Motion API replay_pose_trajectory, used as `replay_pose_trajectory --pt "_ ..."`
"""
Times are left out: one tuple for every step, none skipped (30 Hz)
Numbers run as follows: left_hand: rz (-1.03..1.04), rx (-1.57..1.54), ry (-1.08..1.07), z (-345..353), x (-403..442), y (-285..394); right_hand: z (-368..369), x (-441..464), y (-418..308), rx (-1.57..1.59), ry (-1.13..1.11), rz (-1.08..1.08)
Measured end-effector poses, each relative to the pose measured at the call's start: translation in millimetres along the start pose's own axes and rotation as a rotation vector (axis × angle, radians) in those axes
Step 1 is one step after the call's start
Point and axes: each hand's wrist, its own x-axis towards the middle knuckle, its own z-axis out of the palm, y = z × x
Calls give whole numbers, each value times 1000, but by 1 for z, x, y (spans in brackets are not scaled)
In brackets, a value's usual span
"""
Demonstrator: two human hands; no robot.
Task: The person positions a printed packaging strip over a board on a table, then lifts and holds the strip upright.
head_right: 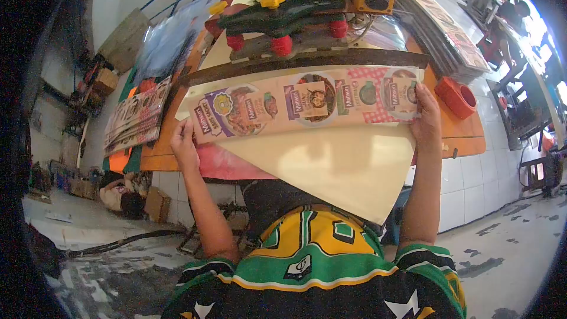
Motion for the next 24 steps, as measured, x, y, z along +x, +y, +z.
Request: replay_pose_trajectory --pt "20 3 -12 1 0 2 -1 0 0 -14 20 1" --pt "19 3 -10 0 -1 1 -2 0 1 -29 42 3" --pt "18 0 -9 0 0 0 -2 0 1 -30 41 4" --pt "18 -2 -8 0 0 -1 -2 1 1 -40 53 -4" --pt "17 -1 -7 0 0 -2 -2 1 1 -49 64 -12" --pt "10 -16 -3 1 0 -3 -5 2 3 -50 64 -12" --pt "3 -31 1 1 0 -3 -11 4 4 -50 62 -13" --pt "3 -30 2 1 0 -3 -16 5 5 -49 59 -14" --pt "4 -30 1 1 0 -2 -16 5 5 -49 59 -15" --pt "5 -29 1 1 -1 -2 -15 5 5 -56 59 -15" --pt "5 -29 0 1 0 -2 -15 5 5 -63 60 -15" --pt "5 -29 0 0 1 -3 -16 5 5 -62 61 -15" --pt "2 -27 -1 0 0 -3 -19 5 6 -55 61 -14" --pt "0 -26 -2 0 0 -4 -21 6 7 -49 59 -14" --pt "4 -11 2 1 0 -2 -20 6 6 -49 60 -13" --pt "7 4 5 2 0 -1 -17 6 6 -42 54 -1" --pt "6 5 5 2 -1 1 -16 6 5 -35 48 10" --pt "7 22 7 3 -1 4 -18 6 6 -35 49 11" --pt "9 39 10 4 -2 5 -21 7 7 -24 48 7" --pt "9 40 10 4 -2 4 -23 8 7 -13 46 3" --pt "1 24 7 3 -1 3 -22 8 7 -13 45 4" --pt "-5 8 6 2 -1 2 -20 7 7 -28 69 3" --pt "-2 10 11 0 0 2 -18 8 7 -44 91 4" --pt "17 13 8 2 -1 3 -16 7 7 -43 87 5"
